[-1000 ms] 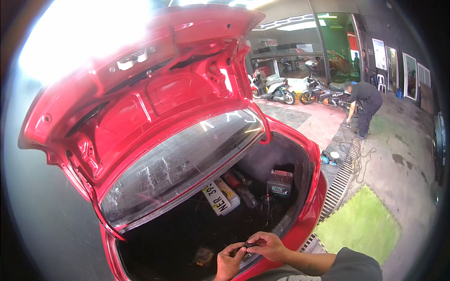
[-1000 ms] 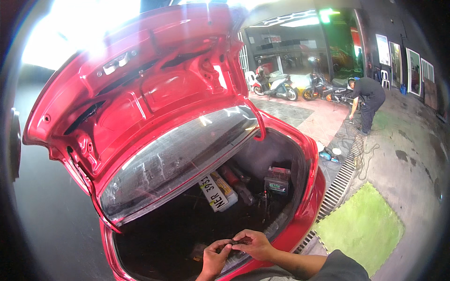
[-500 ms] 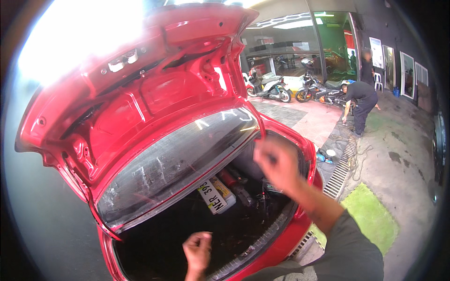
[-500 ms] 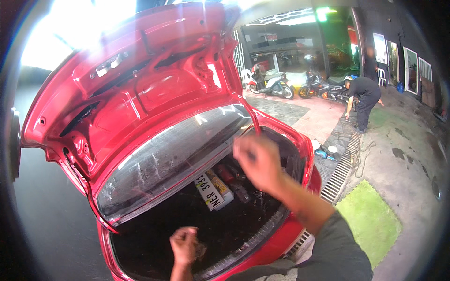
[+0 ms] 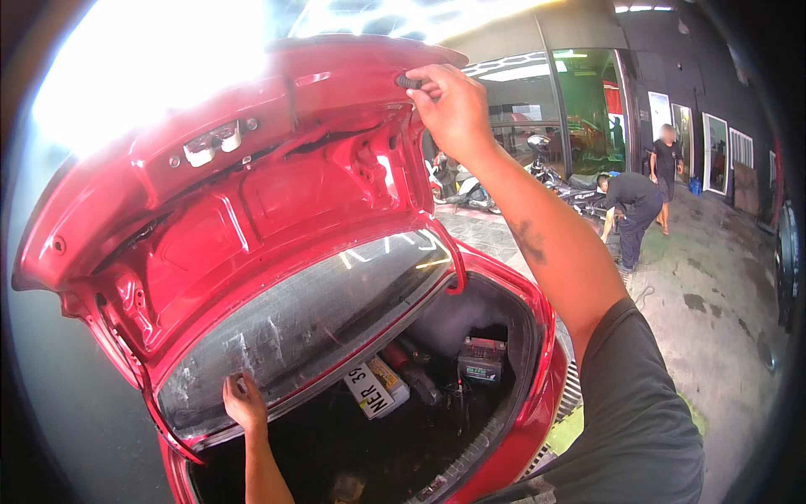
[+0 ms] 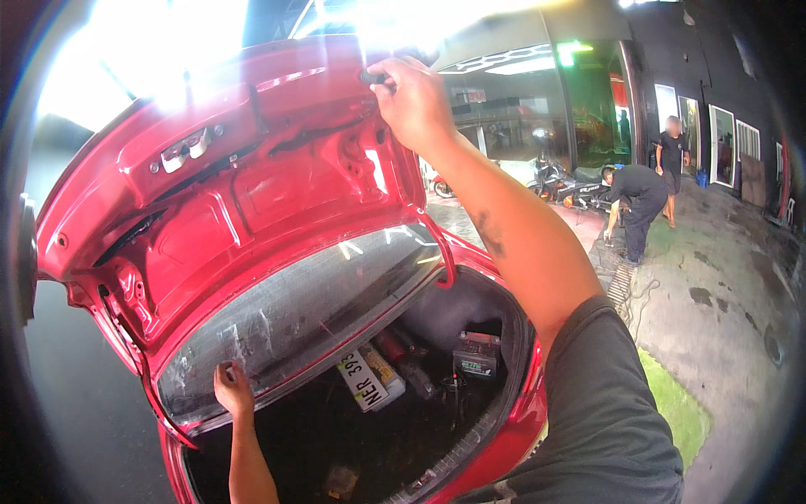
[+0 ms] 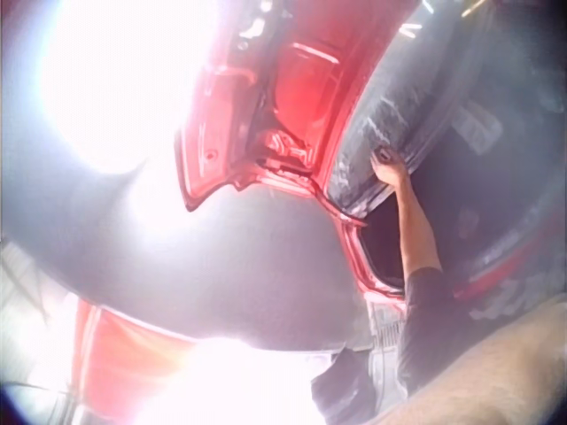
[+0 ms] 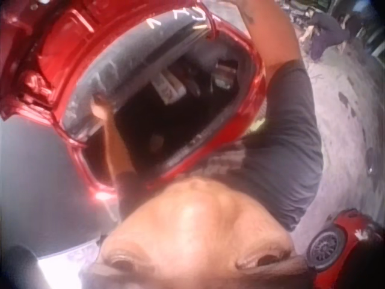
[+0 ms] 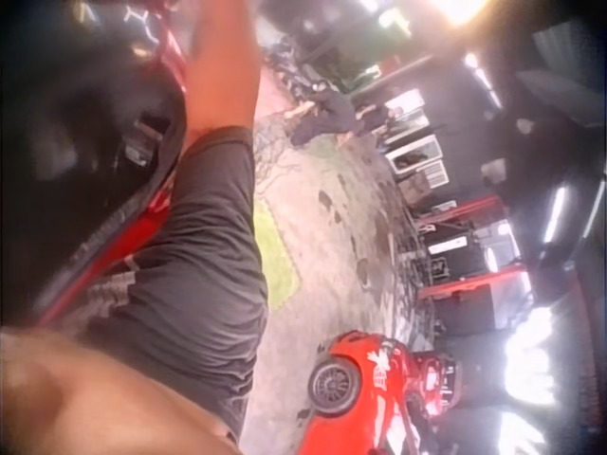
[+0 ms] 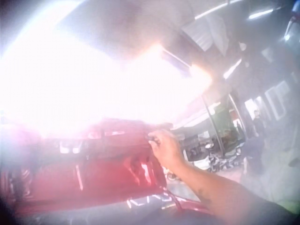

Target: The person retrieves a metal bracket and several small fasteners from the trunk of a red car. They then proceed to install the bracket onto the underside of the open trunk lid, securing it with the fasteners.

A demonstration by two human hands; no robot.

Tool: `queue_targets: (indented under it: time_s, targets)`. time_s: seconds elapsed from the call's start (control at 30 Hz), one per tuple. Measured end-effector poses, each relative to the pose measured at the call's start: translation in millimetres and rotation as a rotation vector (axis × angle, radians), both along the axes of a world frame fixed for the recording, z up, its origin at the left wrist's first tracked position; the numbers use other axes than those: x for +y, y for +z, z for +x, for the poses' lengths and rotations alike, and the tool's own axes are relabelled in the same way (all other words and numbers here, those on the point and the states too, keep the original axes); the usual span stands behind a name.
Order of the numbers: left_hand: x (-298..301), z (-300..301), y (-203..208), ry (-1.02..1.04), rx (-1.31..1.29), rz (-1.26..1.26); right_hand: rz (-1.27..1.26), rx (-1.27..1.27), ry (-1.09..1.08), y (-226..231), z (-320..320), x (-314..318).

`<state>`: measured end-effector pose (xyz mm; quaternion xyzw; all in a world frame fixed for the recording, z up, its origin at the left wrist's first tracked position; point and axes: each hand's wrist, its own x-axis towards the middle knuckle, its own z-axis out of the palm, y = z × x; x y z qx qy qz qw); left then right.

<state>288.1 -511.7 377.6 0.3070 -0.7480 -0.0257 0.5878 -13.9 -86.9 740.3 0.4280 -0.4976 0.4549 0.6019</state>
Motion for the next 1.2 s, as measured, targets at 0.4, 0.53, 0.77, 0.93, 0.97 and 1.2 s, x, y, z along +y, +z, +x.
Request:
queue_targets:
  time_s: [0.4, 0.53, 0.77, 0.93, 0.97, 1.2]
  targets:
    - [-6.9, -6.1, -39.8, 0.031, 0.055, 0.117, 0.097, 0.197, -0.320, 9.1, -4.0, 6.6]
    - [-8.6, -7.0, -39.8, 0.044, 0.061, 0.198, 0.110, 0.125, -0.353, 7.5, -1.0, 2.6]
    - [-8.8, -6.1, -42.2, 0.068, 0.052, 0.143, 0.122, 0.128, -0.529, 12.5, 0.7, 3.4]
    - [-6.1, -7.3, -42.1, 0.062, 0.088, 0.166, 0.248, -0.230, -0.370, 26.4, 1.2, 7.6]
    - [-6.0, -8.1, -42.7, 0.053, 0.094, 0.182, 0.274, -0.316, -0.292, 29.4, 3.2, 8.9]
    - [0.4, -10.4, -39.7, 0.076, 0.113, 0.061, 0.184, -0.936, 0.365, 36.5, 18.0, 4.9]
